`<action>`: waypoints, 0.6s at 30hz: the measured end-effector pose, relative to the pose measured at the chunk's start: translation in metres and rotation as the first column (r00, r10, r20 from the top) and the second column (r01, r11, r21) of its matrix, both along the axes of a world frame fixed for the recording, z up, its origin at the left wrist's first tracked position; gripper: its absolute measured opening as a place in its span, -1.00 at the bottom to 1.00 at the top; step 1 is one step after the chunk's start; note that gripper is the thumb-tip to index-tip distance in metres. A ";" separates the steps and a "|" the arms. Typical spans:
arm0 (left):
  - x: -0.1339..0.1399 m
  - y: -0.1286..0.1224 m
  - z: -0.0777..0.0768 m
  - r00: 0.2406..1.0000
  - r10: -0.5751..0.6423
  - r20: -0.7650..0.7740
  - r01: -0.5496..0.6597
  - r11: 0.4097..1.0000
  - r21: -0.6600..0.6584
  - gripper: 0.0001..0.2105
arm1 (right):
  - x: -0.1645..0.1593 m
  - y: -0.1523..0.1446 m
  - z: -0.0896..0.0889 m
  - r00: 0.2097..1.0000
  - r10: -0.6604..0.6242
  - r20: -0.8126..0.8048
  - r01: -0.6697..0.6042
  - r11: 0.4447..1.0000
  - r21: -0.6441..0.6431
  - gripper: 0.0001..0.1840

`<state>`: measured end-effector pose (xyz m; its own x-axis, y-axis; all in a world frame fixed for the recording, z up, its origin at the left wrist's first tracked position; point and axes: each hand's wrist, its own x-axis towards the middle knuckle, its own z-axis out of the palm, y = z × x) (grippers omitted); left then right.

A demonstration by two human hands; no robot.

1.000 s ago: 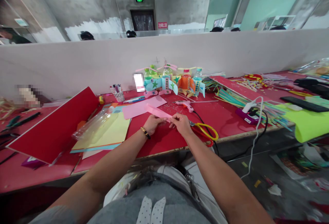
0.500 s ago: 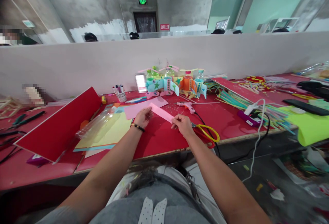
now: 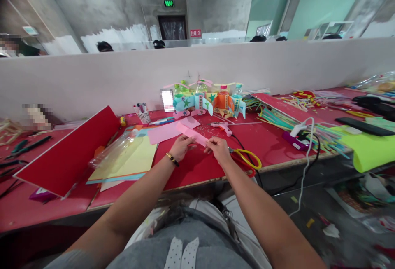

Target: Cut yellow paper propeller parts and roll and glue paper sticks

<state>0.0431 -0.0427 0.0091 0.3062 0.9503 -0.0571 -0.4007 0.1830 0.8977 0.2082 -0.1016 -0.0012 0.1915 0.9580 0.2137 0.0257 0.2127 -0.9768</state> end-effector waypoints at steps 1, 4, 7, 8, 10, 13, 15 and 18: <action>0.004 -0.003 -0.001 1.000 -0.014 -0.016 0.015 1.000 0.010 -0.69 | -0.001 0.000 0.000 1.000 0.017 0.008 -0.017 1.000 -0.005 -0.64; 0.006 -0.005 -0.003 0.999 -0.019 -0.047 0.020 0.999 0.027 -0.71 | -0.001 -0.001 0.000 0.998 0.062 0.030 -0.061 0.998 -0.022 -0.65; 0.002 -0.004 -0.001 0.998 -0.018 -0.055 0.020 0.999 0.033 -0.72 | 0.000 -0.001 -0.001 0.995 0.083 0.046 -0.082 0.996 -0.028 -0.66; 0.001 -0.004 0.000 0.998 -0.020 -0.054 0.022 0.999 0.034 -0.72 | 0.001 -0.001 -0.001 0.995 0.085 0.053 -0.084 0.996 -0.026 -0.67; -0.001 -0.004 0.000 0.999 -0.022 -0.047 0.023 0.999 0.029 -0.72 | 0.002 -0.001 -0.001 0.994 0.088 0.070 -0.087 0.996 -0.020 -0.67; -0.001 -0.002 -0.002 1.000 -0.012 -0.023 0.012 1.000 0.006 -0.72 | 0.002 -0.002 0.000 0.988 0.106 0.112 -0.104 0.994 -0.023 -0.68; -0.001 -0.001 -0.003 1.000 0.007 0.002 -0.007 1.000 -0.018 -0.71 | 0.001 -0.004 0.001 0.978 0.143 0.149 -0.137 0.990 -0.045 -0.67; -0.004 0.002 -0.002 0.999 0.023 0.029 -0.022 0.999 -0.045 -0.71 | -0.003 -0.007 0.003 0.948 0.223 0.225 -0.208 0.974 -0.089 -0.67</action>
